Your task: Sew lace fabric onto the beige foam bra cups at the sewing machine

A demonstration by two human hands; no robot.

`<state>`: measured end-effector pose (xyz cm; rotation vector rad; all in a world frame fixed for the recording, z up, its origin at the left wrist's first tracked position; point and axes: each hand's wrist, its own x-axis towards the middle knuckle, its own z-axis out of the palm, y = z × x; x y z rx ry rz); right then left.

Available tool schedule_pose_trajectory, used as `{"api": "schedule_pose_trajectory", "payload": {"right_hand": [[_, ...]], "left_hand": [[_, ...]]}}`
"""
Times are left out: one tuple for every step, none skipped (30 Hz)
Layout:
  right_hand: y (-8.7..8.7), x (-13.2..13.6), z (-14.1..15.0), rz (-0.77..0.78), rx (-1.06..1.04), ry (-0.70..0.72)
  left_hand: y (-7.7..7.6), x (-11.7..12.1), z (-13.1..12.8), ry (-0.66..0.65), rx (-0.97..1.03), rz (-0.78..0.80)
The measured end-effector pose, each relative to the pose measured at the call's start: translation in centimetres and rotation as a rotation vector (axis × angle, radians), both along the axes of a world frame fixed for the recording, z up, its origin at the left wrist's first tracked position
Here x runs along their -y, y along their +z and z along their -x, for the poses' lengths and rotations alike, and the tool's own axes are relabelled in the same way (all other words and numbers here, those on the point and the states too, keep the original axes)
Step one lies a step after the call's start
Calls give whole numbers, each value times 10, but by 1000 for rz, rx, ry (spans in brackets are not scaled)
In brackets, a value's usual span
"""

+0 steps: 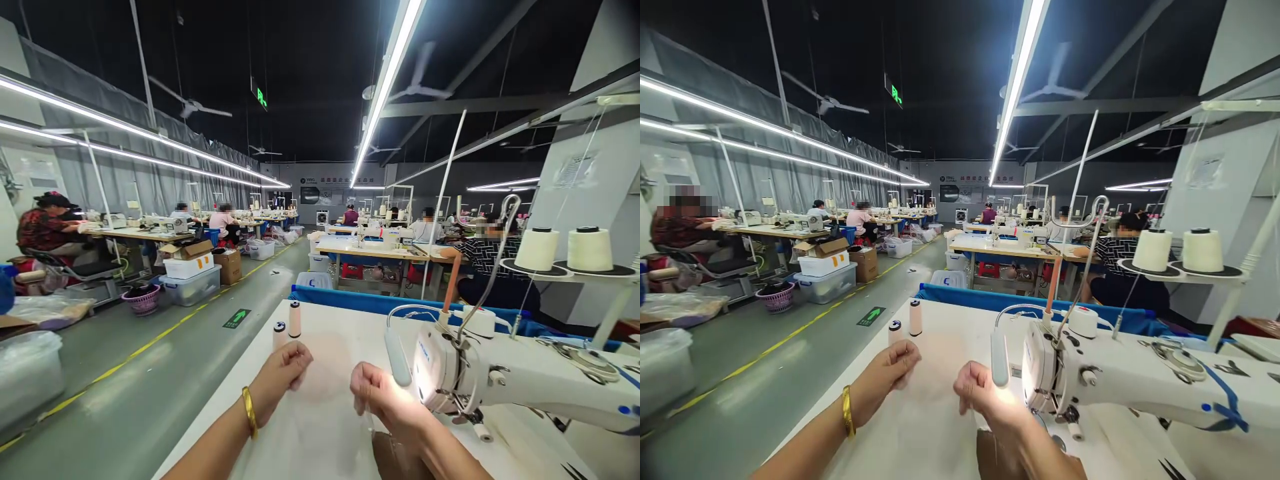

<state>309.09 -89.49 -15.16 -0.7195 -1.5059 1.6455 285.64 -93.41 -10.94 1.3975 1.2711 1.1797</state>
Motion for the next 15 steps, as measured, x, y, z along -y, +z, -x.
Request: {"api": "schedule_pose_trajectory", "payload": {"right_hand": [[-1,-10,7,-3,-35,-64],[-1,-19,15,-2,-57,-111],[1,-29,22,-1,-63,-147],[2,-38,30,-1,-54,-176],[4,-46,37,-3,-40,-214],[5,-55,43,-7,-19,-256],[5,-62,49,-11,9,-298],[5,-69,54,-18,41,-338],[4,-76,58,-27,75,-373],[3,-81,62,-36,108,-402],[1,-85,65,-45,140,-425],[-1,-88,68,-53,167,-442],[-4,-91,70,-60,191,-455],[-6,-93,71,-65,211,-467],[-8,-95,72,-69,228,-476]], "left_hand": [[-1,-8,7,58,-44,-23],[-4,-17,12,117,-97,-41],[-7,-25,16,175,-158,-56],[-10,-33,19,232,-224,-72],[-14,-40,22,286,-295,-88],[-17,-46,24,338,-372,-108],[-20,-51,25,384,-452,-133],[-23,-55,26,424,-532,-163],[-25,-57,27,457,-608,-197],[-27,-59,27,485,-679,-235],[-29,-59,27,505,-743,-278],[-30,-58,27,520,-800,-323],[-31,-57,26,529,-849,-369],[-32,-56,25,529,-893,-415],[-33,-54,24,517,-930,-458]]}}
